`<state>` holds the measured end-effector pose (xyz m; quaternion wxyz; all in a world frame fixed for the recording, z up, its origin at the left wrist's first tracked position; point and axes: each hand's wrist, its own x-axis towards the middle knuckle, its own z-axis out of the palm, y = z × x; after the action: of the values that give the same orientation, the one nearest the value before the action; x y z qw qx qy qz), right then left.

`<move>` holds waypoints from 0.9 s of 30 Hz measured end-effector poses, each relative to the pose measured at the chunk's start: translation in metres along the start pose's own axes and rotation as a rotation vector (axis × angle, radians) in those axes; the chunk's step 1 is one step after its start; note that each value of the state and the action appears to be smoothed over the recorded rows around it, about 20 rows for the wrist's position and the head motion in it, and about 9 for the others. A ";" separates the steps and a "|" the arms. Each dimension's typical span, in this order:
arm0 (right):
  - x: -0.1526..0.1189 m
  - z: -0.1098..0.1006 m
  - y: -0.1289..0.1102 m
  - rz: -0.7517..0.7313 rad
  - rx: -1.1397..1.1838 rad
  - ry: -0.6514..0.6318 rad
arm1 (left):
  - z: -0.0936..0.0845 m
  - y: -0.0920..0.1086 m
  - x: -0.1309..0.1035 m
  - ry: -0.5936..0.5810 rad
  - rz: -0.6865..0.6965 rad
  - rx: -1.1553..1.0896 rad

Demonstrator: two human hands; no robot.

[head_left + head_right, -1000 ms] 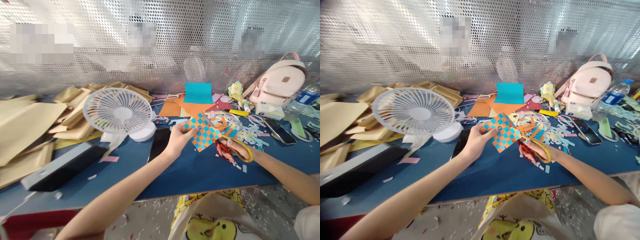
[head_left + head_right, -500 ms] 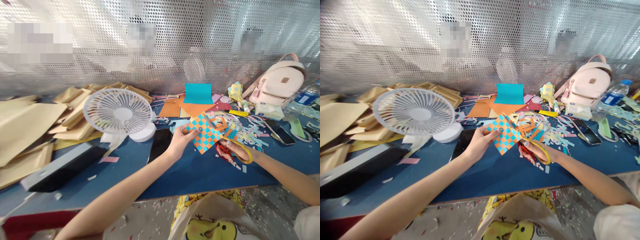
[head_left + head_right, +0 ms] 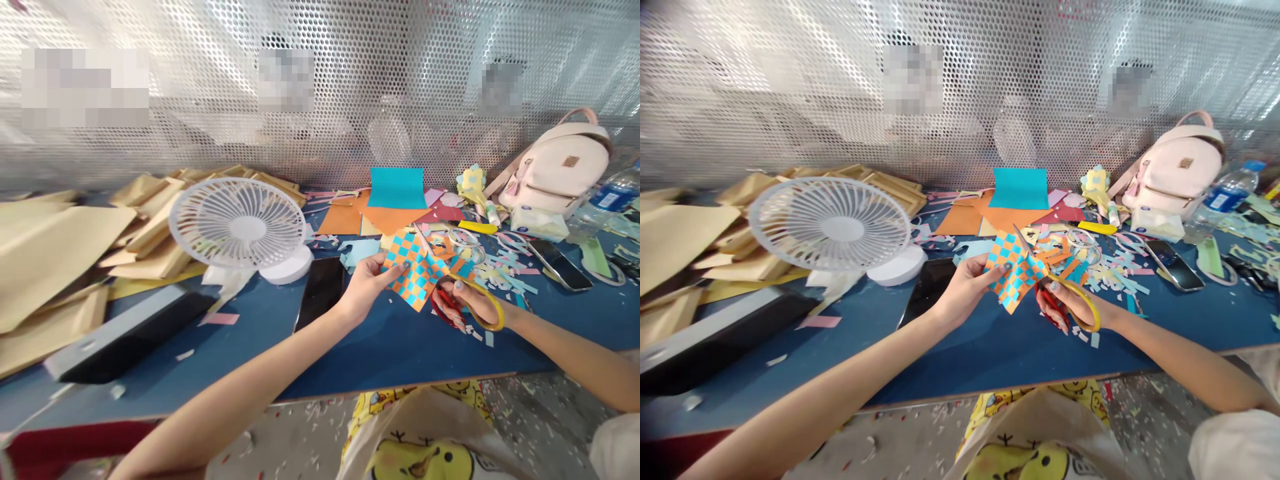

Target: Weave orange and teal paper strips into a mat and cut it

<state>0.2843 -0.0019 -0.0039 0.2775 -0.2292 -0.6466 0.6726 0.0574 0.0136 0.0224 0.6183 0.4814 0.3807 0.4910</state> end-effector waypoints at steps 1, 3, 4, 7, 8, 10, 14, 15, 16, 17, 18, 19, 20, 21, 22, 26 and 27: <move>0.000 0.000 0.000 -0.002 -0.006 -0.001 | 0.000 0.000 0.000 -0.001 0.001 0.001; 0.000 0.000 -0.001 -0.006 -0.031 -0.003 | 0.000 0.000 0.000 0.001 0.003 0.002; 0.000 0.000 -0.001 -0.006 -0.041 0.000 | 0.000 0.000 -0.001 0.002 0.005 0.003; 0.000 0.000 -0.001 0.004 -0.044 0.028 | 0.000 0.000 -0.001 0.002 0.007 0.005; -0.001 0.001 -0.001 0.010 -0.040 0.042 | -0.001 0.000 -0.001 0.001 0.008 0.005; -0.001 0.002 -0.001 0.021 -0.039 0.066 | -0.001 0.000 0.000 -0.001 0.008 0.005; -0.003 0.003 -0.002 0.030 -0.037 0.102 | -0.002 -0.001 0.000 0.005 0.015 -0.002; -0.003 0.003 -0.003 0.034 -0.040 0.110 | -0.003 -0.001 0.001 0.008 0.017 -0.004; -0.004 0.003 -0.003 0.039 -0.043 0.117 | -0.003 0.000 0.001 0.012 0.019 -0.006; -0.004 0.003 -0.003 0.046 -0.046 0.123 | -0.003 0.000 0.001 0.016 0.021 -0.008; -0.004 0.003 -0.003 0.053 -0.049 0.128 | -0.004 0.000 0.001 0.020 0.023 -0.009; -0.004 0.003 -0.002 0.060 -0.051 0.133 | -0.004 0.000 0.001 0.024 0.025 -0.009; -0.004 0.002 -0.001 0.065 -0.052 0.138 | -0.004 0.000 0.001 0.027 0.028 -0.010; -0.004 0.002 -0.001 0.068 -0.054 0.145 | -0.004 0.000 0.002 0.030 0.030 -0.010; -0.004 0.003 0.000 0.070 -0.055 0.153 | -0.004 0.000 0.002 0.032 0.032 -0.010; -0.002 0.005 0.001 0.074 -0.063 0.183 | -0.005 -0.002 0.003 0.031 0.038 -0.009; -0.002 0.006 0.001 0.076 -0.068 0.190 | -0.005 -0.002 0.003 0.029 0.039 -0.009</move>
<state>0.2821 -0.0075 -0.0047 0.3037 -0.3256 -0.6307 0.6356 0.0542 0.0177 0.0191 0.6054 0.4785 0.3779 0.5116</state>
